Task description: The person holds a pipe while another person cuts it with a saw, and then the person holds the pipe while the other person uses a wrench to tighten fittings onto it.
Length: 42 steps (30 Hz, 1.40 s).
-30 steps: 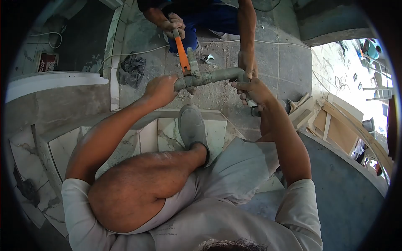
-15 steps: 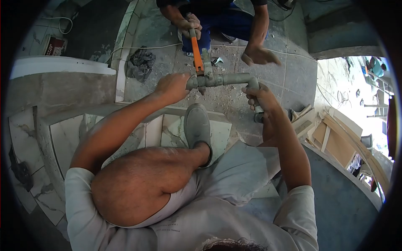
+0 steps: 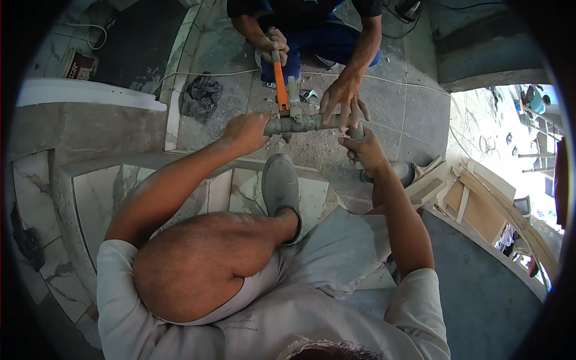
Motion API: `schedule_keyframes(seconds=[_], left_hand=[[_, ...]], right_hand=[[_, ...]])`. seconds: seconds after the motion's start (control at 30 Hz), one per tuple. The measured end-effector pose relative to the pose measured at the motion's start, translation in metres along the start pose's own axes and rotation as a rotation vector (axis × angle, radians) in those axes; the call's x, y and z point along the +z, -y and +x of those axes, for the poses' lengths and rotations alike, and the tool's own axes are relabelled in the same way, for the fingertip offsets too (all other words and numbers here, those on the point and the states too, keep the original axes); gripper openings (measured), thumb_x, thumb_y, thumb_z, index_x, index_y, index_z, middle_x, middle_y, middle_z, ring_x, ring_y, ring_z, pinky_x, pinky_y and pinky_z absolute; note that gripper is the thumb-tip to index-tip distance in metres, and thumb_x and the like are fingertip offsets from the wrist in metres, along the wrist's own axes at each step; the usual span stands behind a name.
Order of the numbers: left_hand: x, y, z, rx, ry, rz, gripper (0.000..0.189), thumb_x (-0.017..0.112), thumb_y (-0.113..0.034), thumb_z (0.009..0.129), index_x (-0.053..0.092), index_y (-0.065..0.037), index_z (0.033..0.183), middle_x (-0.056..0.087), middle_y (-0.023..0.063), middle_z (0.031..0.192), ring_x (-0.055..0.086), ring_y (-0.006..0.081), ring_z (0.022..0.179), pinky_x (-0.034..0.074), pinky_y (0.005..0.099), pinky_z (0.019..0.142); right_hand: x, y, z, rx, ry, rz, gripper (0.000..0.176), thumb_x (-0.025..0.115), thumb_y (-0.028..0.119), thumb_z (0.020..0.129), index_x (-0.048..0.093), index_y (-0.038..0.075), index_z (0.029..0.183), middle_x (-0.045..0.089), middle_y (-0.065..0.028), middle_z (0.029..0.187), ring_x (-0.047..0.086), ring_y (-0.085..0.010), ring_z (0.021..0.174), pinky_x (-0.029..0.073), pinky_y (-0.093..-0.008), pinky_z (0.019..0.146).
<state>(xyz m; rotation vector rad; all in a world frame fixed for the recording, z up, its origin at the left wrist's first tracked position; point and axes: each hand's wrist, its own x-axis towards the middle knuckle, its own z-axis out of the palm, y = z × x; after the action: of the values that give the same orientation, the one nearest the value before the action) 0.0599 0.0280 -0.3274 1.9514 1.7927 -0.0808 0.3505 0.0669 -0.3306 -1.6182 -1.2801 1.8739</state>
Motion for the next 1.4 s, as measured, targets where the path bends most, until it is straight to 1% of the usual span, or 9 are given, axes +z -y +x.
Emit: schedule_keyframes(seconds=[0.1,0.23,0.3,0.5,0.57,0.67,1.1,1.3,1.4], left_hand=[[0.000,0.002,0.000,0.016,-0.016,0.005,0.028,0.065,-0.019,0.072,0.058,-0.006,0.096,0.064,0.0179,0.082,0.063,0.0373,0.081,0.050,0.0478,0.070],[-0.003,0.001,0.000,0.032,-0.015,-0.004,0.028,0.064,-0.019,0.072,0.058,-0.006,0.096,0.064,0.0180,0.081,0.063,0.0373,0.080,0.050,0.0473,0.070],[-0.004,-0.002,0.001,-0.002,0.017,0.016,0.034,0.069,-0.025,0.072,0.058,-0.005,0.096,0.063,0.0188,0.085,0.062,0.0368,0.085,0.049,0.0465,0.072],[-0.010,-0.006,0.001,0.035,-0.009,0.041,0.038,0.071,-0.027,0.071,0.055,-0.004,0.098,0.063,0.0186,0.089,0.062,0.0365,0.086,0.049,0.0464,0.073],[-0.010,-0.006,0.002,0.033,0.007,0.049,0.039,0.071,-0.027,0.071,0.055,-0.004,0.098,0.063,0.0185,0.090,0.062,0.0366,0.086,0.049,0.0464,0.073],[-0.007,-0.005,0.002,0.026,0.033,0.061,0.040,0.071,-0.028,0.071,0.055,-0.004,0.098,0.063,0.0185,0.090,0.062,0.0365,0.087,0.049,0.0464,0.073],[-0.001,0.003,0.003,0.018,0.032,0.007,0.035,0.070,-0.027,0.072,0.057,-0.004,0.096,0.063,0.0186,0.088,0.062,0.0368,0.087,0.048,0.0464,0.073],[0.001,0.002,0.000,-0.001,0.072,0.014,0.038,0.070,-0.027,0.074,0.055,-0.004,0.101,0.063,0.0187,0.090,0.061,0.0373,0.089,0.048,0.0458,0.075],[0.009,0.006,-0.001,0.030,0.089,-0.009,0.038,0.069,-0.025,0.075,0.053,-0.004,0.102,0.062,0.0192,0.092,0.061,0.0372,0.090,0.048,0.0456,0.075]], right_hand=[[0.000,0.003,0.001,0.023,-0.010,0.003,0.024,0.069,0.011,0.079,0.049,0.002,0.090,0.048,-0.0002,0.065,0.046,-0.0079,0.047,0.040,-0.0231,0.038],[-0.007,0.006,0.009,0.096,0.056,-0.033,0.021,0.067,0.013,0.081,0.050,0.003,0.089,0.048,0.0001,0.066,0.045,-0.0075,0.047,0.040,-0.0231,0.038],[-0.010,0.005,0.011,0.095,0.065,-0.022,0.020,0.066,0.013,0.081,0.051,0.003,0.089,0.048,0.0002,0.066,0.045,-0.0074,0.047,0.040,-0.0231,0.037],[-0.008,0.015,0.005,0.094,0.016,-0.077,0.020,0.067,0.017,0.080,0.053,0.004,0.081,0.048,-0.0011,0.059,0.046,-0.0097,0.045,0.037,-0.0252,0.038],[-0.013,0.012,0.010,0.185,0.069,-0.098,0.021,0.067,0.018,0.081,0.053,0.005,0.074,0.049,-0.0011,0.056,0.046,-0.0098,0.042,0.035,-0.0254,0.036],[-0.013,0.005,0.013,0.215,0.049,-0.068,0.024,0.067,0.020,0.082,0.052,0.005,0.069,0.050,-0.0011,0.053,0.047,-0.0100,0.040,0.033,-0.0257,0.035],[-0.015,0.001,0.013,0.219,0.061,-0.061,0.026,0.066,0.023,0.082,0.052,0.005,0.068,0.050,-0.0023,0.054,0.047,-0.0115,0.039,0.033,-0.0261,0.035],[-0.007,0.007,0.004,0.226,0.044,0.006,0.022,0.067,0.017,0.081,0.052,0.005,0.070,0.049,-0.0025,0.056,0.047,-0.0106,0.043,0.038,-0.0264,0.036],[-0.004,0.000,0.003,0.187,0.032,-0.077,0.019,0.067,0.013,0.080,0.052,0.003,0.077,0.049,-0.0026,0.058,0.047,-0.0105,0.045,0.040,-0.0268,0.037]])
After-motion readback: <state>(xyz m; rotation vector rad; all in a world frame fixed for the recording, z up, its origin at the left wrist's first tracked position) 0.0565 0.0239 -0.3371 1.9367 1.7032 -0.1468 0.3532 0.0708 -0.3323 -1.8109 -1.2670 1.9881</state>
